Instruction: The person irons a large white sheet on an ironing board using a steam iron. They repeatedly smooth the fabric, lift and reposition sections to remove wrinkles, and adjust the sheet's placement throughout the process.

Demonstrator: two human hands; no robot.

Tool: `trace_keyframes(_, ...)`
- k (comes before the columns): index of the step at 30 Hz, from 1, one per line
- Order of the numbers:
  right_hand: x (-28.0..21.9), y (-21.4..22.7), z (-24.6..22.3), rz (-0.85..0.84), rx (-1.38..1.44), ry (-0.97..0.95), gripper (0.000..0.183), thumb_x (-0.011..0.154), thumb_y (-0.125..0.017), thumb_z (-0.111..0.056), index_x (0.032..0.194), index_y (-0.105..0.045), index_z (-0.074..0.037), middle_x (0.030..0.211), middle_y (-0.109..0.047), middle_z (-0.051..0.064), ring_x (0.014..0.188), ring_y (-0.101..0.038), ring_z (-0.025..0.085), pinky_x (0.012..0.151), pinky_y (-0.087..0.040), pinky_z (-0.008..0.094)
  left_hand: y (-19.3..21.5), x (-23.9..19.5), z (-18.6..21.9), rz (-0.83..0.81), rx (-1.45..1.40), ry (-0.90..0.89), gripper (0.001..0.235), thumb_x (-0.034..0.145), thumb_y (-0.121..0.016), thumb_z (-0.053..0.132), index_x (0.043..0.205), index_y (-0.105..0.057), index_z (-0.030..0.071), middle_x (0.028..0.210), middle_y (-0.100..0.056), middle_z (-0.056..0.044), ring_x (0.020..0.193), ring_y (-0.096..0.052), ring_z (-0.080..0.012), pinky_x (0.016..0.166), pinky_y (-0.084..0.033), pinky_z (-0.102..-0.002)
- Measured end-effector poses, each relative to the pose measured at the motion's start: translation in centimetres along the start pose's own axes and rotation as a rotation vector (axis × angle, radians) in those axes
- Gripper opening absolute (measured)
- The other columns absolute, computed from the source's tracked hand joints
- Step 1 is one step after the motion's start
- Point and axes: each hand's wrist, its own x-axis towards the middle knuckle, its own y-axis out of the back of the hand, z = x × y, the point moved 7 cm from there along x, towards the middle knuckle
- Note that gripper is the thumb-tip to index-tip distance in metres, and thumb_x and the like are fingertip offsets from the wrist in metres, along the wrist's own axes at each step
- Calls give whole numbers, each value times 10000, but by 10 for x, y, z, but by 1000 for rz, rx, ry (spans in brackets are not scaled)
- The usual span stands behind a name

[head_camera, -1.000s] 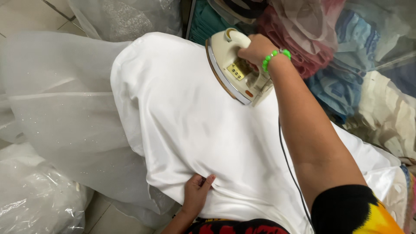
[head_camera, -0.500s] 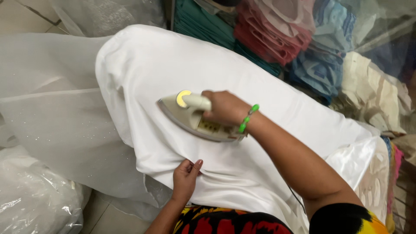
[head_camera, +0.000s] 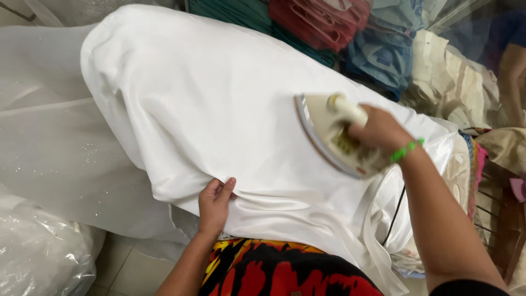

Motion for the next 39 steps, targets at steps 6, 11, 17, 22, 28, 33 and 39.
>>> trace_keyframes(6,-115,-61,-33,-363,-50,72,658,731,-802,-354,1367,-637,-326,986,-806,174,923,-781,389,900,-624,508,4,-2,-2,20,45,15,281,974,-765,243,788,-698,43,599,-673,-80,611,-632,-116,649,-525,-252)
trace_keyframes(11,-75,-66,-21,-287,-132,189,553,752,-781,-444,1276,-655,-320,1006,-781,179,1020,-742,416,922,-601,545,4,-6,5,38,46,2,267,967,-770,240,798,-706,44,601,-670,-81,619,-632,-123,662,-526,-256)
trace_keyframes(17,48,-5,5,144,-113,161,607,827,-758,-426,1336,-672,-107,1063,-746,300,1027,-704,509,945,-537,589,4,-6,9,36,40,-19,257,971,-769,235,804,-703,51,596,-658,-89,611,-619,-127,653,-515,-253)
trace_keyframes(22,30,4,-10,94,55,100,712,769,-804,-441,1375,-647,-102,1153,-719,282,1120,-657,505,1011,-494,600,10,-4,13,56,71,-26,240,981,-760,220,848,-707,28,601,-648,-111,610,-597,-137,656,-512,-270)
trace_keyframes(28,-110,-47,-17,-352,-21,35,697,748,-773,-414,1412,-608,-278,1061,-774,236,1036,-733,442,954,-583,572,18,-9,18,75,72,-7,190,997,-742,217,918,-709,48,624,-642,-78,626,-617,-136,666,-518,-269)
trace_keyframes(33,-170,-63,47,-417,29,-70,486,853,-747,-396,1314,-612,-324,1033,-826,-47,841,-804,140,707,-645,285,7,-27,54,105,251,15,444,988,-722,337,653,-533,115,632,-576,31,663,-504,-90,644,-412,-260)
trace_keyframes(39,-151,-4,161,-169,118,-604,358,962,-623,-218,1316,-610,-160,903,-810,133,702,-785,253,620,-641,351,7,-28,59,95,218,-36,442,1022,-698,261,666,-481,115,651,-500,59,684,-454,-75,638,-398,-247)
